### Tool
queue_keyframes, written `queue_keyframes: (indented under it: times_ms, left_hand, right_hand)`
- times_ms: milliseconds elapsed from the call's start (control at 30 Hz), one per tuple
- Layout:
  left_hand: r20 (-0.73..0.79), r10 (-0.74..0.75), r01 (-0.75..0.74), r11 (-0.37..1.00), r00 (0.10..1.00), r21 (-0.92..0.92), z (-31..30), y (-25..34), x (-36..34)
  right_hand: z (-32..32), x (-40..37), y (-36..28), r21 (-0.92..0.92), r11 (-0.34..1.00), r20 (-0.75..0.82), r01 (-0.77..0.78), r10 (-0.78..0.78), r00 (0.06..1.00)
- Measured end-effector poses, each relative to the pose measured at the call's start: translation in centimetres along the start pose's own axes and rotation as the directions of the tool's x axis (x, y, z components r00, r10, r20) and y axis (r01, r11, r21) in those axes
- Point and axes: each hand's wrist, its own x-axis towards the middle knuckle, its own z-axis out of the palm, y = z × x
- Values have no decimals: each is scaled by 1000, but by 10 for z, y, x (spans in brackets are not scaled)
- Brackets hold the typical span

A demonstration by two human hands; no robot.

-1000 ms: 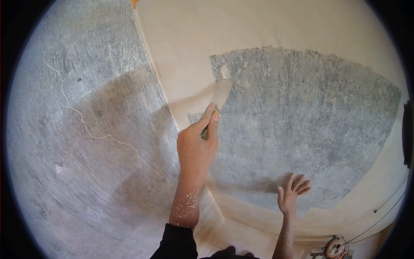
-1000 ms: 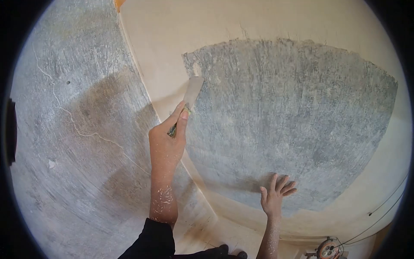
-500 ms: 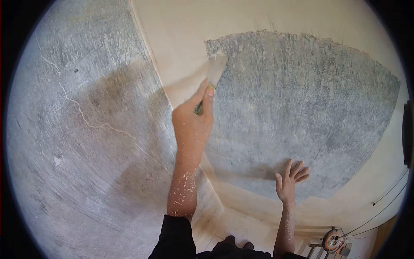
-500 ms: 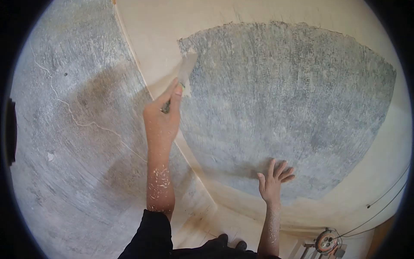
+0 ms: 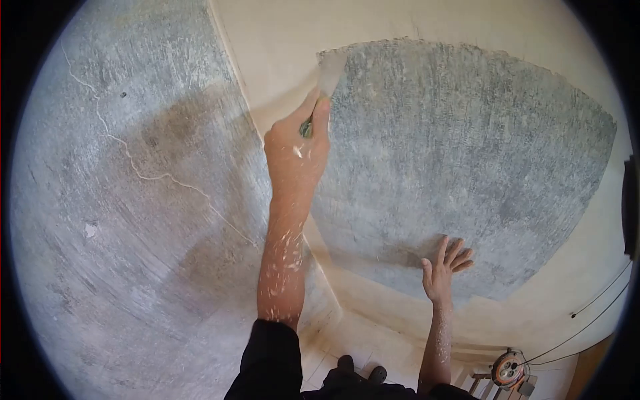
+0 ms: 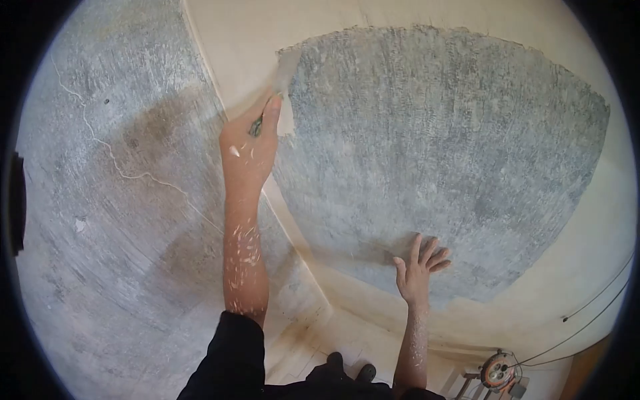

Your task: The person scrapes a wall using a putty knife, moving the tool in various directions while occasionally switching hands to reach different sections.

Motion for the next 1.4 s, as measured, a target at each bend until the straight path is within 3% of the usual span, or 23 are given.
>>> queue_keyframes:
  times_ms: [33,133,233,333,433,500,567,667,767,867,1033,1167,1233,1300,1367,1400]
  left_hand:
    - [-59,203,-202,979,977,27,5,-21,-6]
    - [-82,215,-197,962,973,186,15,-36,-27]
    - [-22,48,-46,997,999,58,5,-4,7]
    - [-84,170,-168,985,982,38,14,-30,-11]
    - [-122,81,-84,996,989,-20,49,-91,-86]
    - [-80,-68,60,994,994,-96,61,-112,-144]
    - [58,-294,300,936,954,-186,64,-128,-185]
    - [17,-246,245,959,969,-142,60,-130,-178]
    - [-54,-217,212,974,975,-79,34,-87,-103]
    - [29,-257,258,964,966,-70,3,-82,-77]
    - [-79,-30,21,993,996,-120,47,-149,-141]
    - [-42,-159,150,974,986,-171,26,-83,-48]
    - [14,-210,210,965,978,-160,8,-65,-35]
    - [3,-158,156,975,987,-157,15,-86,-52]
    - [-34,-14,13,999,999,-29,29,-143,-113]
    - [-42,74,-73,997,996,32,29,-140,-114]
  right_hand:
    - [-2,2,-2,13,1000,17,-15,15,1000]
    - [-1,-1,-2,34,999,28,-4,3,1000]
    - [-3,-2,-1,34,999,28,-4,3,1000]
    - [-4,-2,-5,62,998,50,-33,30,998]
    - [-10,0,-2,81,996,105,-25,16,994]
    - [-9,-4,4,90,996,113,1,-11,994]
    - [-16,-5,3,94,996,157,-10,-5,988]
    - [-21,-2,-2,91,995,196,-45,26,980]
    - [-19,-1,-4,59,998,176,-38,27,984]
    - [-16,2,0,12,1000,132,-26,24,991]
    - [-6,-1,-3,-26,999,95,-44,46,994]
    - [-9,0,-4,-68,994,125,-83,91,988]
    - [-12,-1,-7,-61,993,151,-102,111,982]
    - [-14,-2,-7,-41,993,158,-110,115,981]
    - [-11,-7,-2,-61,994,144,-89,97,985]
    - [-6,-5,-2,-69,994,124,-87,95,988]
